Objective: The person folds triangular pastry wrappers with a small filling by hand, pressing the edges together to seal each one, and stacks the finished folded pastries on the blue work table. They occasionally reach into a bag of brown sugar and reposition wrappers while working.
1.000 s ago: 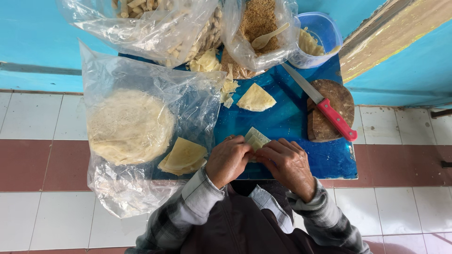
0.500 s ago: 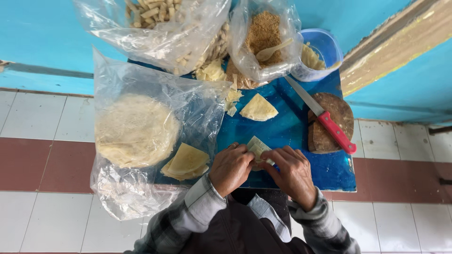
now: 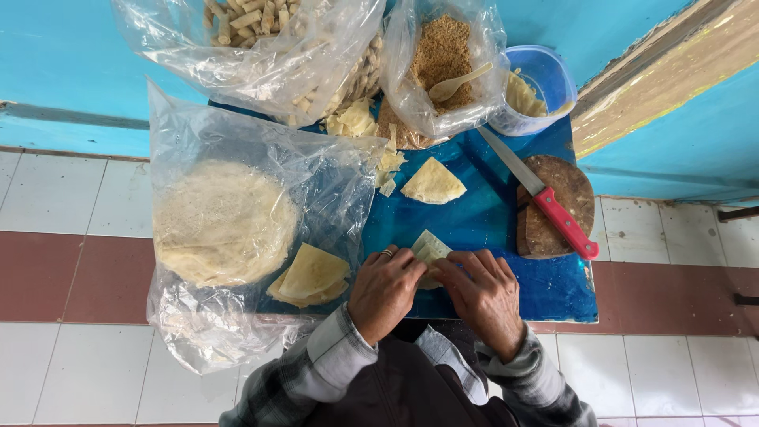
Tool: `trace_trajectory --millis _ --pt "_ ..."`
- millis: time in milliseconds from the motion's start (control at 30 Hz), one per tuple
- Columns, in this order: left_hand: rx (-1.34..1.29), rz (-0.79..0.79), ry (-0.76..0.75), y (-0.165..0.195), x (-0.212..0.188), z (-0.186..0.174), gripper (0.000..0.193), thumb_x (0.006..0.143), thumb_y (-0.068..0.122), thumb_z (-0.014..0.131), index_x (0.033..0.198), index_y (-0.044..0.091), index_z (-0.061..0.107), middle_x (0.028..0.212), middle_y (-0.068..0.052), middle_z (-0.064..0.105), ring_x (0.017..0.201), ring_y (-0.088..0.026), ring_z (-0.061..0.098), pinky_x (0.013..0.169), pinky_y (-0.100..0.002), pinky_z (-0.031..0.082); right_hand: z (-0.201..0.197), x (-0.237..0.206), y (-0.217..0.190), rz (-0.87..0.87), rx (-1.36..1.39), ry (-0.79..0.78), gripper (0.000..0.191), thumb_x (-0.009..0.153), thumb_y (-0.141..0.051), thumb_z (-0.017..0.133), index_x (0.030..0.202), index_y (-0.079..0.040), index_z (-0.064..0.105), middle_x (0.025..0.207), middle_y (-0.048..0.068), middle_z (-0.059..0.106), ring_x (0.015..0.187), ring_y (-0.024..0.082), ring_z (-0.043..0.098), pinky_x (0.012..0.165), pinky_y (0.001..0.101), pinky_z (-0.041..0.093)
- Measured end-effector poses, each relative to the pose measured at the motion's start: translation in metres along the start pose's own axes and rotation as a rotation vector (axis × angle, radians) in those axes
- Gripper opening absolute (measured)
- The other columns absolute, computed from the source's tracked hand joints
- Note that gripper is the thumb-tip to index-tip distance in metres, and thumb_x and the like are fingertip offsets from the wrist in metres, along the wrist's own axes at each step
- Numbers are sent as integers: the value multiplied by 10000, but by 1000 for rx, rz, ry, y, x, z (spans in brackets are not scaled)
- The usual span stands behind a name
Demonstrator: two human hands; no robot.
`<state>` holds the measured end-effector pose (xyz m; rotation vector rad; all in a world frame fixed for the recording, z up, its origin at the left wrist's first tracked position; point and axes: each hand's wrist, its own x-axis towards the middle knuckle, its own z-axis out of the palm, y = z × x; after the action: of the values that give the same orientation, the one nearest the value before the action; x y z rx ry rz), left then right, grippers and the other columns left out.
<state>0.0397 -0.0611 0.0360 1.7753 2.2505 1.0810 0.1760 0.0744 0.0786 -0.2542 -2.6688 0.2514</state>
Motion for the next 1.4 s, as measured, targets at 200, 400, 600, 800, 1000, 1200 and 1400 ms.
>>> trace_trajectory --millis 200,400,600,800,1000,1200,1400 --pt "10 -11 50 4 4 -4 106 867 100 739 960 61 704 911 -78 626 895 -270 624 761 -430 484 -1 6 3 -25 15 -11 164 811 -149 768 975 -143 759 956 -25 735 869 186 646 687 354 455" --pt "79 10 83 5 2 1 135 882 76 726 1014 66 701 913 -46 617 910 -236 618 786 -414 478 3 6 6 -25 -28 4 175 823 -134 765 998 -149 763 1004 -11 723 900 199 646 699 371 454" --pt "76 -33 93 3 7 -1 181 853 112 749 1008 56 674 947 -67 605 906 -251 605 771 -418 468 1 1 5 -58 -80 15 327 802 -113 749 1126 -154 766 1108 -14 715 1005 213 640 801 385 474" --pt "143 -82 120 5 14 3 152 907 109 707 1035 40 665 968 -75 594 915 -263 603 785 -427 467 4 18 7 -36 -139 -7 492 736 -14 694 1205 -153 744 1243 47 705 1097 260 640 880 412 481" --pt "-14 -153 200 2 22 -4 58 957 111 656 960 54 645 909 -75 635 863 -289 616 787 -443 461 -7 23 10 70 65 48 364 862 -141 754 1224 -155 721 1232 18 707 1099 245 637 880 400 470" --pt "-305 -98 233 4 13 -28 81 1007 115 623 994 38 646 903 -101 695 848 -312 670 727 -425 506 -16 37 -6 -95 35 51 376 798 -231 824 1147 -132 725 1156 0 728 1067 244 659 888 419 478" --pt "-588 -175 298 15 -8 -29 138 1043 139 583 1069 26 660 931 -116 697 759 -272 692 665 -386 554 -58 84 2 -172 110 53 197 876 -160 794 1069 -125 774 1017 70 754 871 263 710 739 389 557"
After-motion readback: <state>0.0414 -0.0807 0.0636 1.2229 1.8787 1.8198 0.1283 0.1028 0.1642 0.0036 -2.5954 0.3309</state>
